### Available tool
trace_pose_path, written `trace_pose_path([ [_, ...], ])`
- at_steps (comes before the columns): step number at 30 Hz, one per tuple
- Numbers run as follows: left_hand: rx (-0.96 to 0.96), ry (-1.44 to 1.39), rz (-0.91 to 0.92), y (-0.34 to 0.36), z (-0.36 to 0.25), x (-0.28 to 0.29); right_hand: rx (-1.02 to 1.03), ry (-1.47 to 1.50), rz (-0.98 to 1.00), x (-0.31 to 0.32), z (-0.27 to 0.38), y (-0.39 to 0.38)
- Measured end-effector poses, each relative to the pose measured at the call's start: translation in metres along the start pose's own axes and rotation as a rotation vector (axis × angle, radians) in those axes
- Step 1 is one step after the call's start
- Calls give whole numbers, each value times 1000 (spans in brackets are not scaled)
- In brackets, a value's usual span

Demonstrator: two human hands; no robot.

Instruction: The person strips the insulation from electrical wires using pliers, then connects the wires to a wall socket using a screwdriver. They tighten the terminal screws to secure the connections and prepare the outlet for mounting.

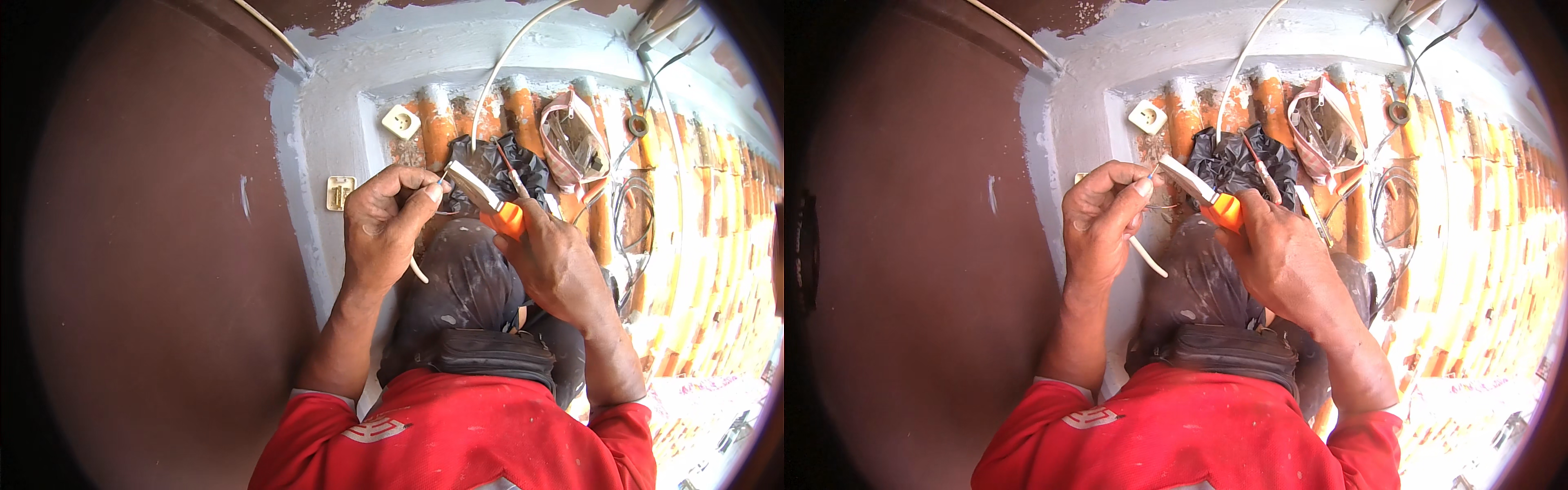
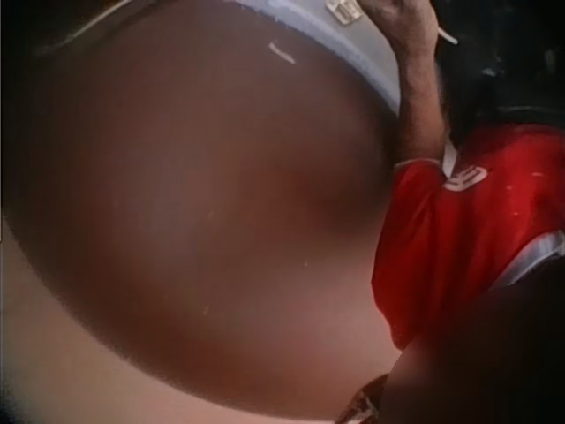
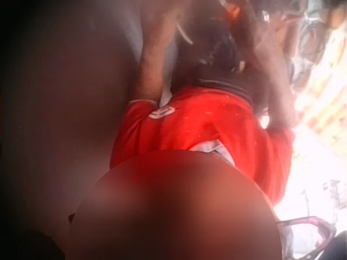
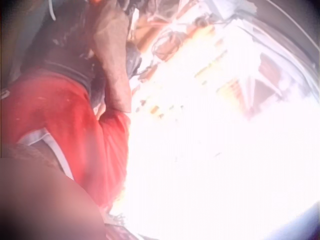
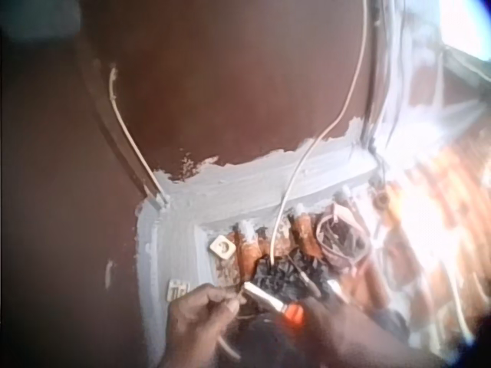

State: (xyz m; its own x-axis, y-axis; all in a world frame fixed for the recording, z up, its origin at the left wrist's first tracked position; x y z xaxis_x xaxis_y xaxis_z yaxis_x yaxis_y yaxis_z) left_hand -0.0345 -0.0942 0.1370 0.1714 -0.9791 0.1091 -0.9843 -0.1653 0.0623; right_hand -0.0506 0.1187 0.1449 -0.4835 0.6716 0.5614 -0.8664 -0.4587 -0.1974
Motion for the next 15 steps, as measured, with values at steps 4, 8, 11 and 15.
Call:
trace_pose_path([
  [4,99,-59,6,-1,11,15,1,-98,-6,-7,1,3],
  [8,162,-262,-206,12,11,59,177,-297,-161,-19,-32,2],
  [11,165,-207,-396,2,22,105,279,-507,-190,-53,-45,-5],
  [15,234,-91,-412,-28,40,110,312,-524,-129,-74,-50,-11],
])
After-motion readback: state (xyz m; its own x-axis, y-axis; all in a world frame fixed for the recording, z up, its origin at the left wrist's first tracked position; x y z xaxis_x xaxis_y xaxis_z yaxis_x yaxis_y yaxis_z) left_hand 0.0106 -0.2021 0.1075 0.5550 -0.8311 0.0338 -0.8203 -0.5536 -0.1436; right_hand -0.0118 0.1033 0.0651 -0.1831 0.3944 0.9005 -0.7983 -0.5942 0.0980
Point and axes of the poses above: each hand's wrist, its own y-axis towards the middle knuckle, its own x-axis out of the back of the hand, z = x × y, the point moved 9 cm from there along y, towards the middle knuckle, and after that the axes turned 12 degrees about y, right-handed, at the moved point
